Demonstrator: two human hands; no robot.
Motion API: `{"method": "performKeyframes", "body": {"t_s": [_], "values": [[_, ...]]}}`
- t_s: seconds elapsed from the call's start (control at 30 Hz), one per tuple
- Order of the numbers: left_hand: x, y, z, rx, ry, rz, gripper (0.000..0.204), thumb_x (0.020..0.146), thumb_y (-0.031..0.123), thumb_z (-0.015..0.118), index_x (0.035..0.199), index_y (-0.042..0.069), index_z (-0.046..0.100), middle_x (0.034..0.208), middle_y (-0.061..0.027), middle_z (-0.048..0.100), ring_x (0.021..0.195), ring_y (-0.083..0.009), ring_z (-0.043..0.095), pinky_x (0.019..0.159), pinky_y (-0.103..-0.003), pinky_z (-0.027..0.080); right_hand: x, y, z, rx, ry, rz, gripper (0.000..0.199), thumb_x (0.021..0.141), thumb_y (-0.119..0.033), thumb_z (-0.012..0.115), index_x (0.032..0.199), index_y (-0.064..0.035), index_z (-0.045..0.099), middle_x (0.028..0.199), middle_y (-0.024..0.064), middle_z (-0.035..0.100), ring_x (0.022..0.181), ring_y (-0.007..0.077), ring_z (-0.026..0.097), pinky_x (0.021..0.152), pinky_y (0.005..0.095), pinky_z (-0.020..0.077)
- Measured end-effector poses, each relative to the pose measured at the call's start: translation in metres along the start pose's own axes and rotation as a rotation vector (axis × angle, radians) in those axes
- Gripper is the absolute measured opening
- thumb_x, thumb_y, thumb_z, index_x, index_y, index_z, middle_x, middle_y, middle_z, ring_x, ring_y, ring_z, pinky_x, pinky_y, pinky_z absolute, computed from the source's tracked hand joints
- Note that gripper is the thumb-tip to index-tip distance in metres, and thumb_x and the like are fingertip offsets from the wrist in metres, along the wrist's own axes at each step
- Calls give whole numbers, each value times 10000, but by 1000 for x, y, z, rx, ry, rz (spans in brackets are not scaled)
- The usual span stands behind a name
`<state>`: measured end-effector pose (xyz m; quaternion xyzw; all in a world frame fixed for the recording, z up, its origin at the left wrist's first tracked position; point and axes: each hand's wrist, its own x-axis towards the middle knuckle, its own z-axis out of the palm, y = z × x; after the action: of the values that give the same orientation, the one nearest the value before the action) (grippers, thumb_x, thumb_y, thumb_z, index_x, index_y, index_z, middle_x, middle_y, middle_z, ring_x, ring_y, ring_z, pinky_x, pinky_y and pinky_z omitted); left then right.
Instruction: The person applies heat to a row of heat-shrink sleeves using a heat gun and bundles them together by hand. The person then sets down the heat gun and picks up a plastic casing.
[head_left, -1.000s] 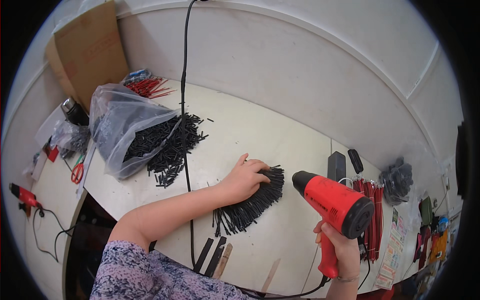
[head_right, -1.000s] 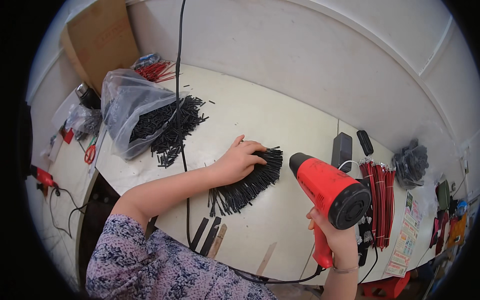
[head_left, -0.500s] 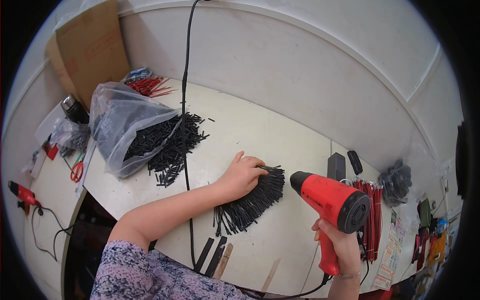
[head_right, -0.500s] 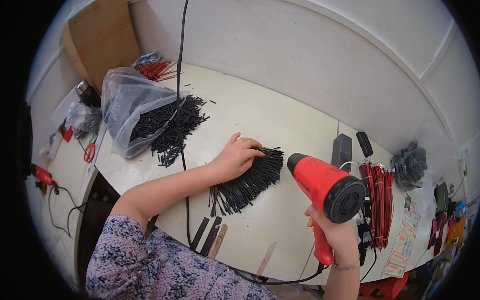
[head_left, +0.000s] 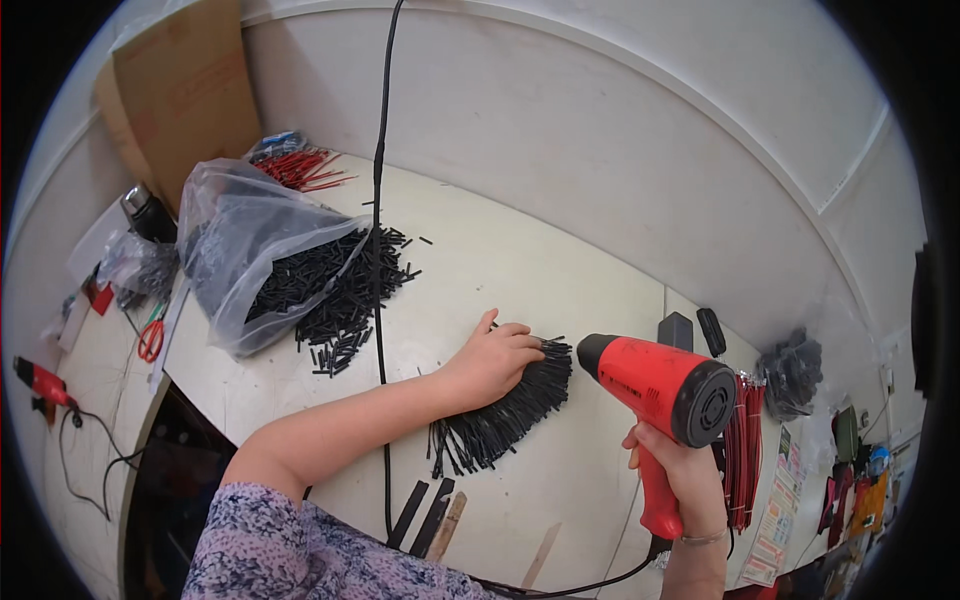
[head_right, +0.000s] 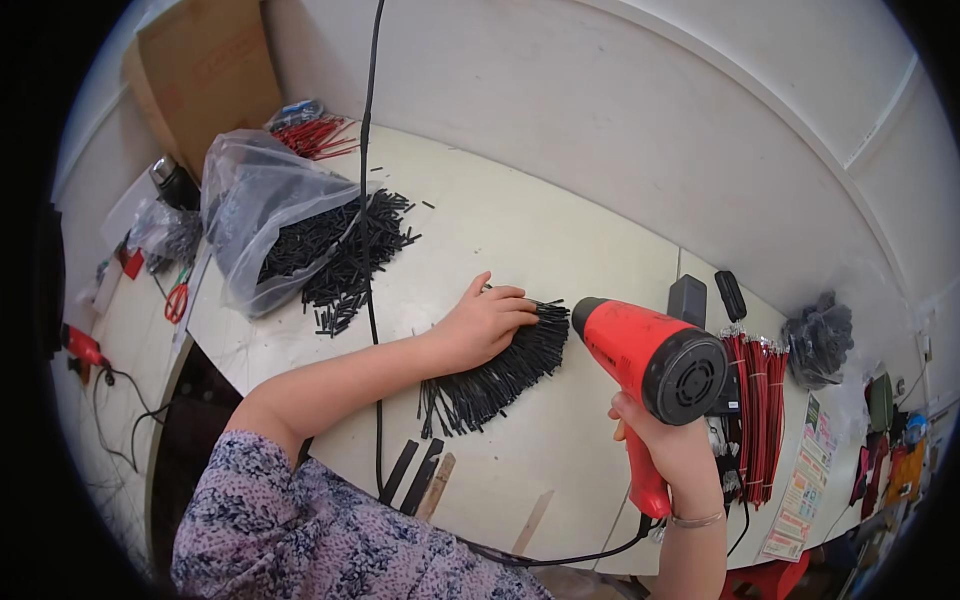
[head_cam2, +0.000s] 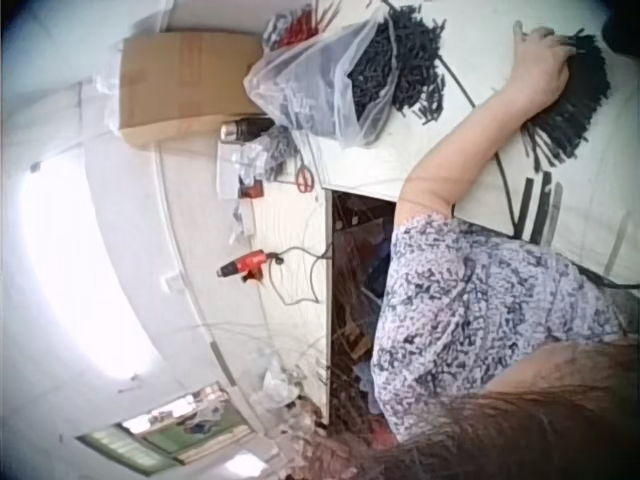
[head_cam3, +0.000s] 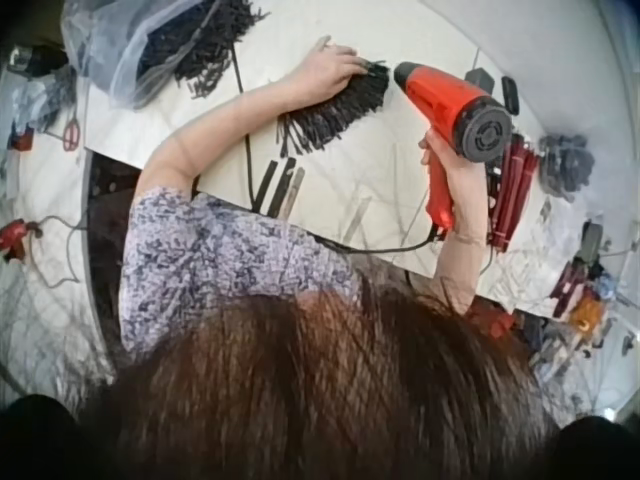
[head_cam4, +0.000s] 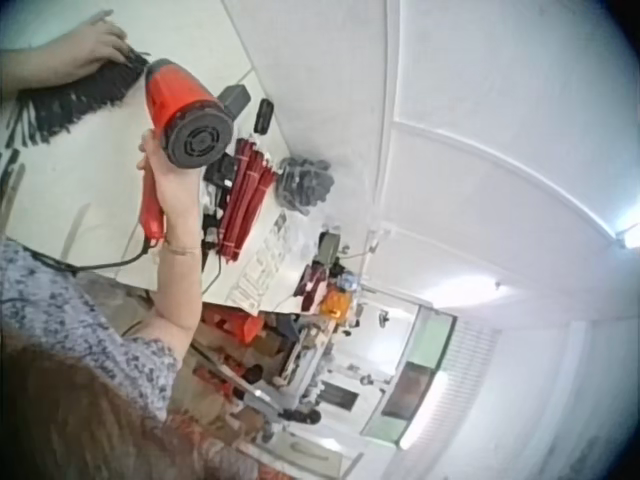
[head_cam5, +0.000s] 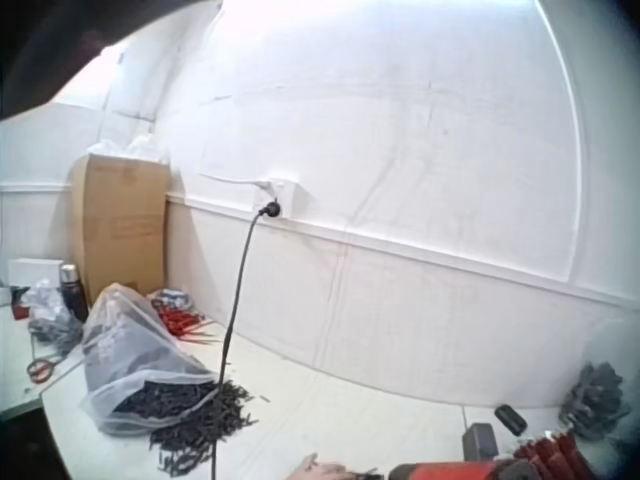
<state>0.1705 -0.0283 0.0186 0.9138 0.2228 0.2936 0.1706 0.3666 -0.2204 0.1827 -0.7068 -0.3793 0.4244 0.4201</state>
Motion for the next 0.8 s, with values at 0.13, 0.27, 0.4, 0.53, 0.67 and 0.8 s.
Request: {"method": "performKeyframes", "body": {"t_s": [0.13, 0.27, 0.4, 0.53, 0.67, 0.8], "values": [[-2, 1, -5, 38, -134, 42, 280, 884, 45, 608, 1144, 105, 690, 1233, -18, 661, 1277, -203, 538, 1176, -620, 239, -8, -6, -4, 62, -50, 36, 155, 888, -71, 692, 1022, -5, 651, 840, 79, 686, 667, 137, 647, 610, 293, 516], [-4, 0, -5, 39, -135, 49, 276, 876, 45, 612, 1132, 110, 693, 1212, -13, 669, 1261, -196, 553, 1180, -619, 233, 1, -5, -2, 13, 4, 7, 191, 879, -70, 697, 1052, -5, 650, 850, 83, 689, 671, 142, 652, 615, 294, 519], [-5, 1, -6, 6, -107, 55, 276, 878, 48, 610, 1134, 110, 690, 1211, -17, 668, 1257, -193, 557, 1181, -619, 231, -4, -9, -4, 6, -35, 46, 209, 881, -79, 700, 1070, -6, 650, 857, 76, 693, 665, 140, 652, 609, 291, 520], [-4, 1, -8, 4, -90, 35, 277, 882, 45, 605, 1138, 110, 689, 1212, -22, 665, 1252, -192, 561, 1181, -621, 229, 2, -12, 0, -13, -12, 29, 215, 883, -91, 704, 1073, -7, 652, 858, 82, 693, 660, 144, 656, 598, 292, 524], [-3, 3, -14, -24, -76, -22, 273, 890, 41, 600, 1139, 110, 689, 1207, -24, 665, 1238, -194, 568, 1180, -623, 228, 5, -16, 0, 5, -44, 42, 225, 885, -104, 710, 1076, -5, 644, 851, 86, 688, 663, 137, 657, 588, 291, 530], [-4, 1, -14, -61, -51, -51, 263, 898, 43, 598, 1137, 109, 688, 1199, -28, 666, 1228, -196, 573, 1180, -623, 227, 19, -19, 5, -53, -27, 32, 228, 885, -105, 712, 1074, 2, 641, 837, 80, 682, 654, 137, 655, 588, 294, 533]]}}
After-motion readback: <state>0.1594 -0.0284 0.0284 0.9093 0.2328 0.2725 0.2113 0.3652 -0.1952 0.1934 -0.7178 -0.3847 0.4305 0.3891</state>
